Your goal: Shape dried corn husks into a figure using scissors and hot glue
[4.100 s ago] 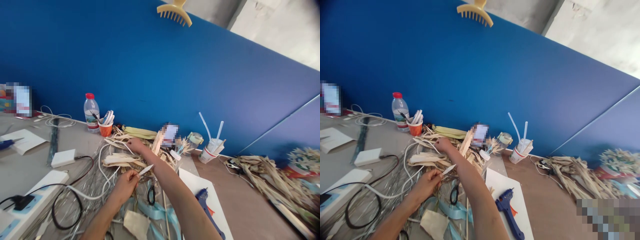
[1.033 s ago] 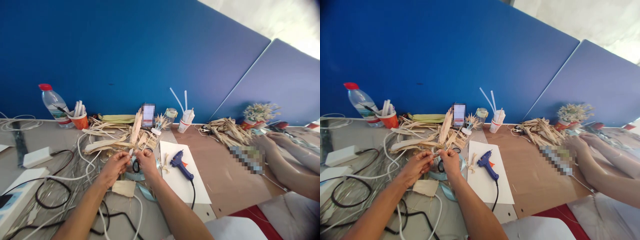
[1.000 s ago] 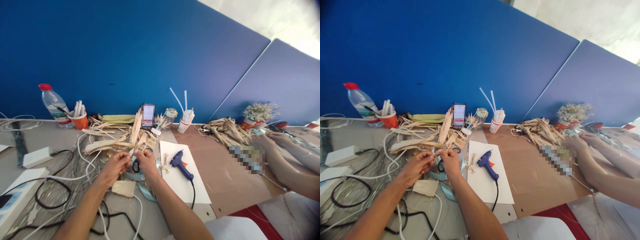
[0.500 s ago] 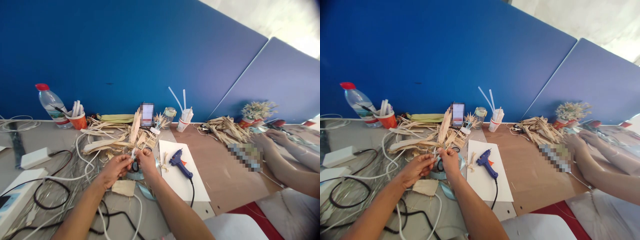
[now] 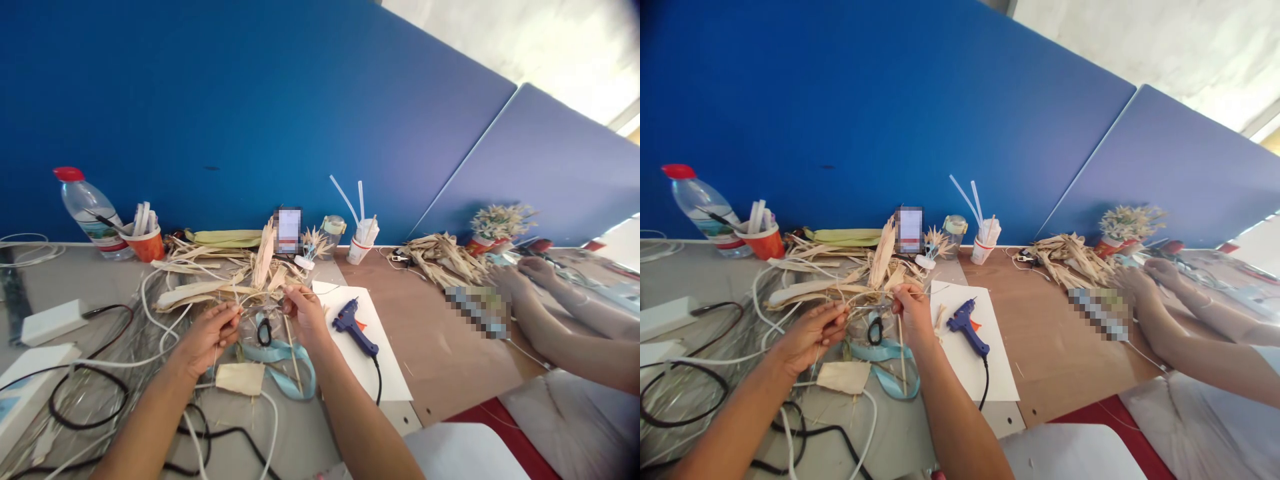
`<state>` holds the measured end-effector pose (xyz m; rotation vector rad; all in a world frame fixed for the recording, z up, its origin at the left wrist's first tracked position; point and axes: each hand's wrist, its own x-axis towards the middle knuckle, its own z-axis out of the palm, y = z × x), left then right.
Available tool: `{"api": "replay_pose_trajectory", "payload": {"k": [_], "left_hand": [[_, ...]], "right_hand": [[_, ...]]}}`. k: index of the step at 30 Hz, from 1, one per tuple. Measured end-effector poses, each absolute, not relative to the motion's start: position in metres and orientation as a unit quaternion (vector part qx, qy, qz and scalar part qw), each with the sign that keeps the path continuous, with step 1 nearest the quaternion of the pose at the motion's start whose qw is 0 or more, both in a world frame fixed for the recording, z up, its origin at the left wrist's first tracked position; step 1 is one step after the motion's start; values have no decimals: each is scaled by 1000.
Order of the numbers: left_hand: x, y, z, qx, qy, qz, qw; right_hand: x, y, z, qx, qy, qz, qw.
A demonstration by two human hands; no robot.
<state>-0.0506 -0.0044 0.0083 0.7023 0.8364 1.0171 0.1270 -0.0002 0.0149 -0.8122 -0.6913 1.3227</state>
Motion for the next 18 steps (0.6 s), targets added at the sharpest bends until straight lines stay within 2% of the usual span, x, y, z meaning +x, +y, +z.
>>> {"api": "replay_pose_trajectory", "payload": {"k": [18], "left_hand": [[-52,-1,9,280,368,534,708]], "right_hand": [[126,-2,15,-364,-281,587,666]]}}
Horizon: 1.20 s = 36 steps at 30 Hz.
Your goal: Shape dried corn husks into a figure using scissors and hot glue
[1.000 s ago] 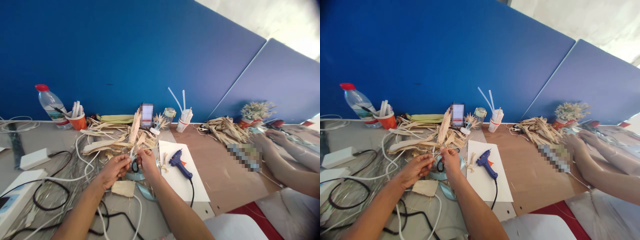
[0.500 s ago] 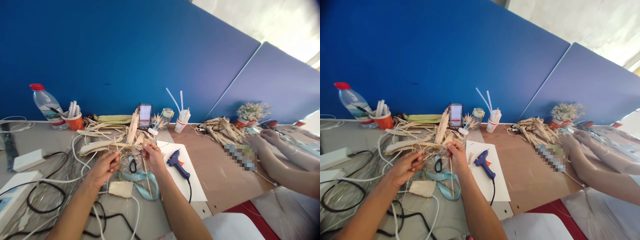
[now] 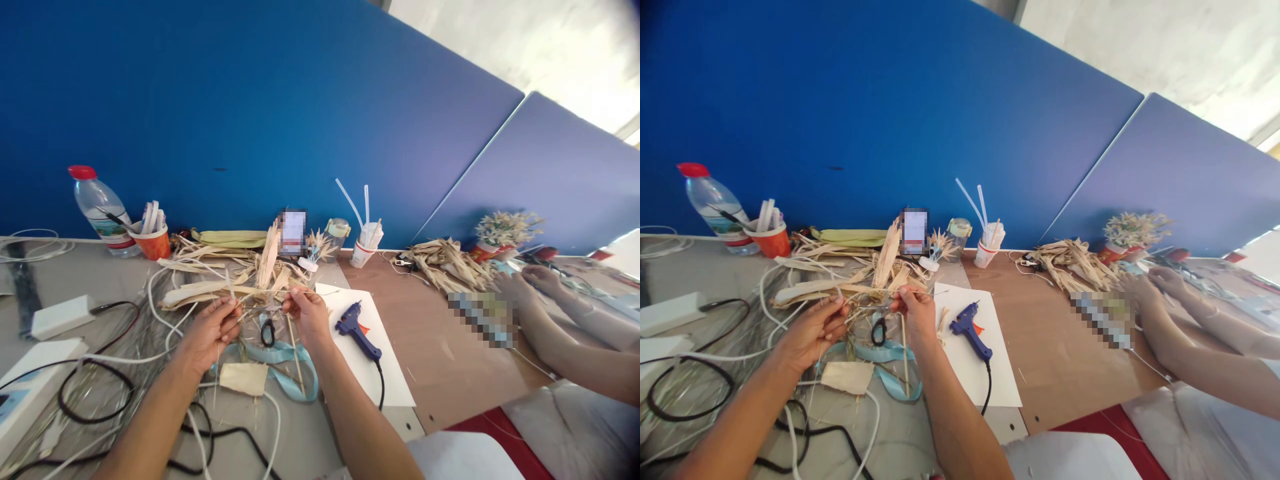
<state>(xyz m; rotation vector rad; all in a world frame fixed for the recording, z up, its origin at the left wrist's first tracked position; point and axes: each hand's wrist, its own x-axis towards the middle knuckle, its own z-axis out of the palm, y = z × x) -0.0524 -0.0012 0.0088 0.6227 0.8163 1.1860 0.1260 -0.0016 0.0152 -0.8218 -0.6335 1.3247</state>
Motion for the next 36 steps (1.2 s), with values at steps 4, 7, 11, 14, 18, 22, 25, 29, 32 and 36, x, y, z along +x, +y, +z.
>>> {"api": "replay_pose_trajectory", "payload": {"k": [4,7,11,14,18,22,25,29,32,36], "left_hand": [[-56,0,10,259,350,567,700],[-53,-3,15,261,342,567,702],[-40,-12,21,302,357,541,699],[-32,-16,20,346,367,519,690],[-31,-16,17,358,376,521,677],[-36,-12,17,346,391,536,664],[-40,-10,17,344,389,548,656],[-41,-9,18,334,387,558,653],[-39,-10,18,343,393,562,642],[-36,-12,17,371,391,562,628]], "right_hand": [[128,1,12,-379,-255,556,695],[130,3,11,-383,-236,525,722],[121,2,5,-395,-239,520,718],[104,-3,-1,-408,-277,534,687],[86,-14,-4,-433,-351,552,621],[91,-19,4,-421,-392,558,598],[102,-16,8,-427,-409,535,603],[110,-12,8,-440,-425,512,603],[110,-11,7,-457,-424,529,575],[108,-12,7,-463,-421,532,571]]}}
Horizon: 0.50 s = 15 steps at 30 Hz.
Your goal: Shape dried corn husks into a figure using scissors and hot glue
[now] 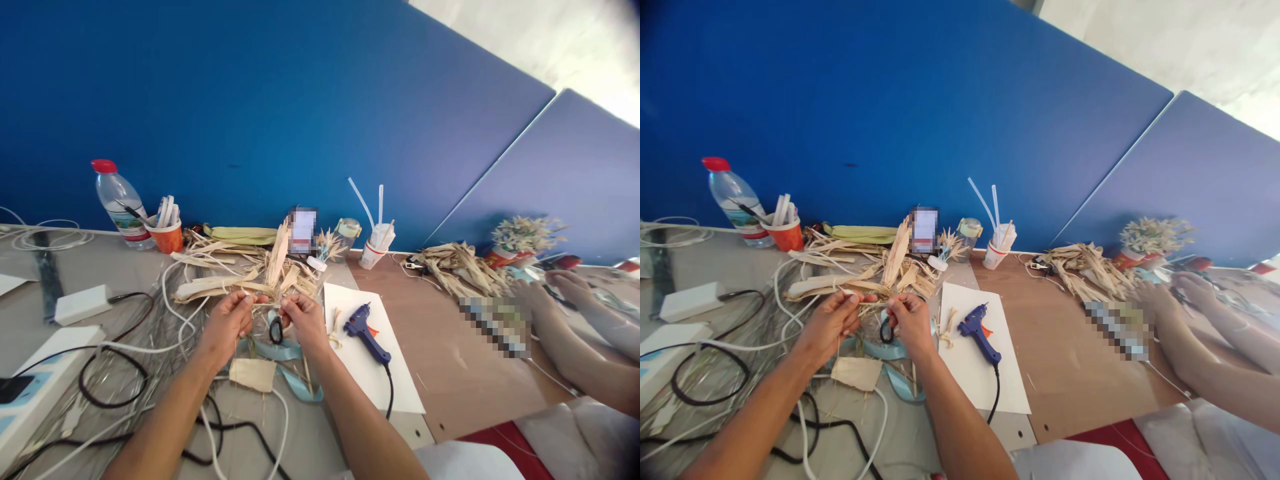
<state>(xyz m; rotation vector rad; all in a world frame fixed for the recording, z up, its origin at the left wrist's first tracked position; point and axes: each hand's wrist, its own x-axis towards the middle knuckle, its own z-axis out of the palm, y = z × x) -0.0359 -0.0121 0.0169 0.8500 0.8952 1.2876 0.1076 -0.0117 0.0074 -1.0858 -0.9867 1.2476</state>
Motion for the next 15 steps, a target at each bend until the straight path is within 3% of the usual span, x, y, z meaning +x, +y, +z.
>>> {"api": "replay_pose_trajectory", "payload": {"k": [15], "left_hand": [[-32,-15,12,469,440,491,588]], "right_hand": [[99,-14,-1,-504,-411,504,568]]}}
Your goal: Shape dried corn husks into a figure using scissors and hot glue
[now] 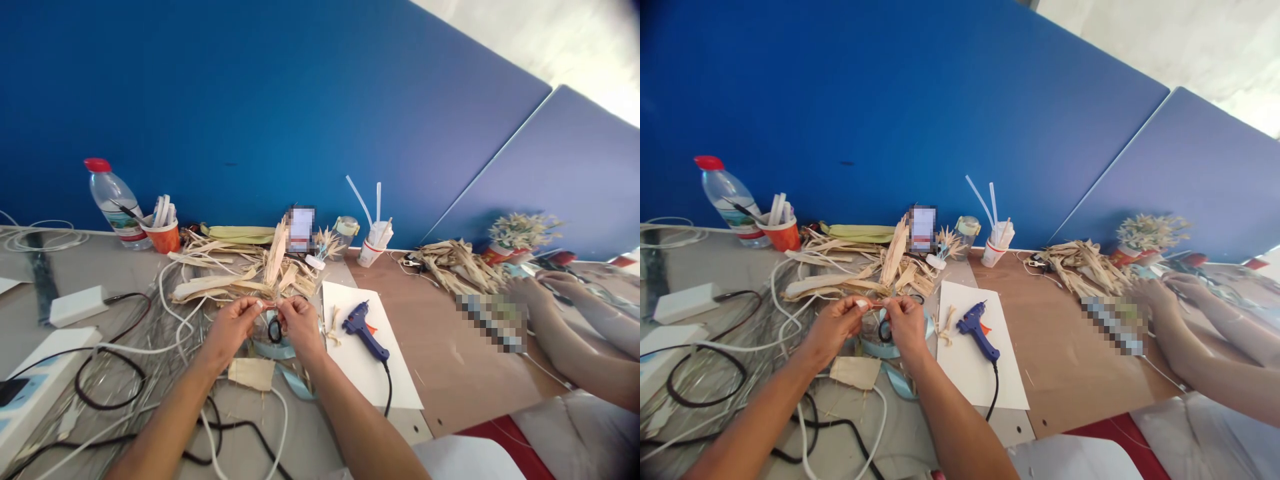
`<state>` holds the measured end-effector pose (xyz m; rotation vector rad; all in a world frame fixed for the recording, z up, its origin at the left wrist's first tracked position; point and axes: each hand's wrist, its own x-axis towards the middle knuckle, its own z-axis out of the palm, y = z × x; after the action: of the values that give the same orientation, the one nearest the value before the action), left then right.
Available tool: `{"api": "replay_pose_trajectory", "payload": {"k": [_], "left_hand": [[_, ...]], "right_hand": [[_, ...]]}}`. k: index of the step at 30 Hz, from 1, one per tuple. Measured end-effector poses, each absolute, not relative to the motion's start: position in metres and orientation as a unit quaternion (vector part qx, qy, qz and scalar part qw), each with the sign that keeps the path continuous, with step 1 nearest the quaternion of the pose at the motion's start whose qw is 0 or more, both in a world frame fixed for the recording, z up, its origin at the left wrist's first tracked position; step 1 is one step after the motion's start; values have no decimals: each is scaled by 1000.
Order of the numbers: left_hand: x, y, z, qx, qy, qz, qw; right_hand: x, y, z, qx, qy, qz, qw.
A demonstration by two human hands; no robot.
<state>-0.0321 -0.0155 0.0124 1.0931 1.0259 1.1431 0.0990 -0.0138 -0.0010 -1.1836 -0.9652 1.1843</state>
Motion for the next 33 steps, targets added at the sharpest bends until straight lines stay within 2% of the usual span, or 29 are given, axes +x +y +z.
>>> {"api": "replay_pose_trajectory", "payload": {"k": [14,25,33], "left_hand": [[-33,-15,9,484,407,507,585],[-32,-11,-3,519,439,485,550],[-30,-14,5,489,430,474,593]], "right_hand": [[96,-19,2,-471,-319,606,556],[97,-21,3,-480,-441,609,452],[99,-19,6,-465,-480,578,469]]}}
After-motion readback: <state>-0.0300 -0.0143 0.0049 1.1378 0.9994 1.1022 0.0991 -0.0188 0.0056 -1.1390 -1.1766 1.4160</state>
